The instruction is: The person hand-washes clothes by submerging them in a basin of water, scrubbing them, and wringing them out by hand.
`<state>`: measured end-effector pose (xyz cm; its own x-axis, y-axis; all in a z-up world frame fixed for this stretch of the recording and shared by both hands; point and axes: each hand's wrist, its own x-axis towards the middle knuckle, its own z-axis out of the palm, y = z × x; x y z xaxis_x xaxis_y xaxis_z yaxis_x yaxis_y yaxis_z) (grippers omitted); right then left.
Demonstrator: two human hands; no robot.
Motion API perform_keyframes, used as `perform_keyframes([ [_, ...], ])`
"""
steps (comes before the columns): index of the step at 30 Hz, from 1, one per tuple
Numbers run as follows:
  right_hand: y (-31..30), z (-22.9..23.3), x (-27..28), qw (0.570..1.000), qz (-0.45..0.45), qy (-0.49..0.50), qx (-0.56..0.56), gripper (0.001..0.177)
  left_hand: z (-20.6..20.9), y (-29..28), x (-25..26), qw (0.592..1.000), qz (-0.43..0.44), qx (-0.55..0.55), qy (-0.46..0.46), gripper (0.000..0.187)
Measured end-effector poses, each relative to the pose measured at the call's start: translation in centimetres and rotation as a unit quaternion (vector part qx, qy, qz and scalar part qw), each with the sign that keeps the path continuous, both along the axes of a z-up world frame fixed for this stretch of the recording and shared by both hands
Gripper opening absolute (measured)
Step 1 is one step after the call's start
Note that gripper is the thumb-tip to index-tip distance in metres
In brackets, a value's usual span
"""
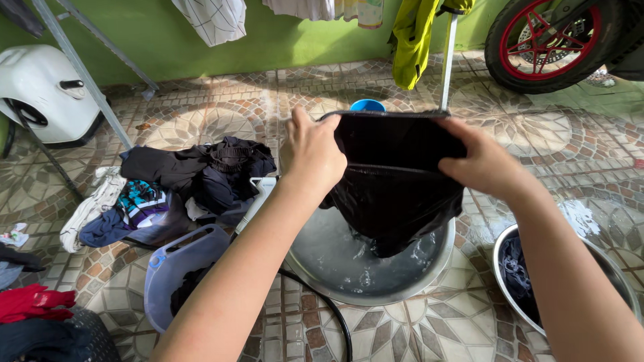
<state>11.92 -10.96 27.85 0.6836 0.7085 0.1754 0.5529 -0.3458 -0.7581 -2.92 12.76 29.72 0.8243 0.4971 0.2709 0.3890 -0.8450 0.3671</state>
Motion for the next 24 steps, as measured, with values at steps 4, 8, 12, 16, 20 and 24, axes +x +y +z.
perform_keyframes([
  [4, -0.7, -3.5, 0.1, 0.985, -0.055, -0.021, -0.16, 0.082, -3.0, -0.3, 0.3, 0.998, -0.002, -0.04, 0.037, 0.055],
  [8, -0.9, -8.1, 0.1, 0.965, -0.018, -0.003, -0.261, 0.087, -6.9, -0.9, 0.6, 0.981, 0.01, -0.126, 0.15, 0.064],
  [12, -1.2, -11.0, 0.0, 0.946, -0.07, 0.016, -0.315, 0.093, -10.5, -1.5, 0.8, 0.98, 0.005, -0.136, 0.144, 0.064],
  [16, -0.4, -14.4, -0.6, 0.957, -0.11, 0.033, -0.266, 0.094, -15.0, -1.9, 1.2, 0.978, -0.002, -0.152, 0.141, 0.065],
  [20, 1.0, -19.3, -1.3, 0.94, -0.132, 0.052, -0.312, 0.09, -21.9, -1.9, 2.2, 0.964, -0.036, -0.171, 0.202, 0.078],
  [24, 2.6, -25.0, -1.8, 0.951, -0.116, 0.078, -0.275, 0.095, -28.0, -1.9, 2.7, 0.934, -0.073, -0.241, 0.253, 0.096],
])
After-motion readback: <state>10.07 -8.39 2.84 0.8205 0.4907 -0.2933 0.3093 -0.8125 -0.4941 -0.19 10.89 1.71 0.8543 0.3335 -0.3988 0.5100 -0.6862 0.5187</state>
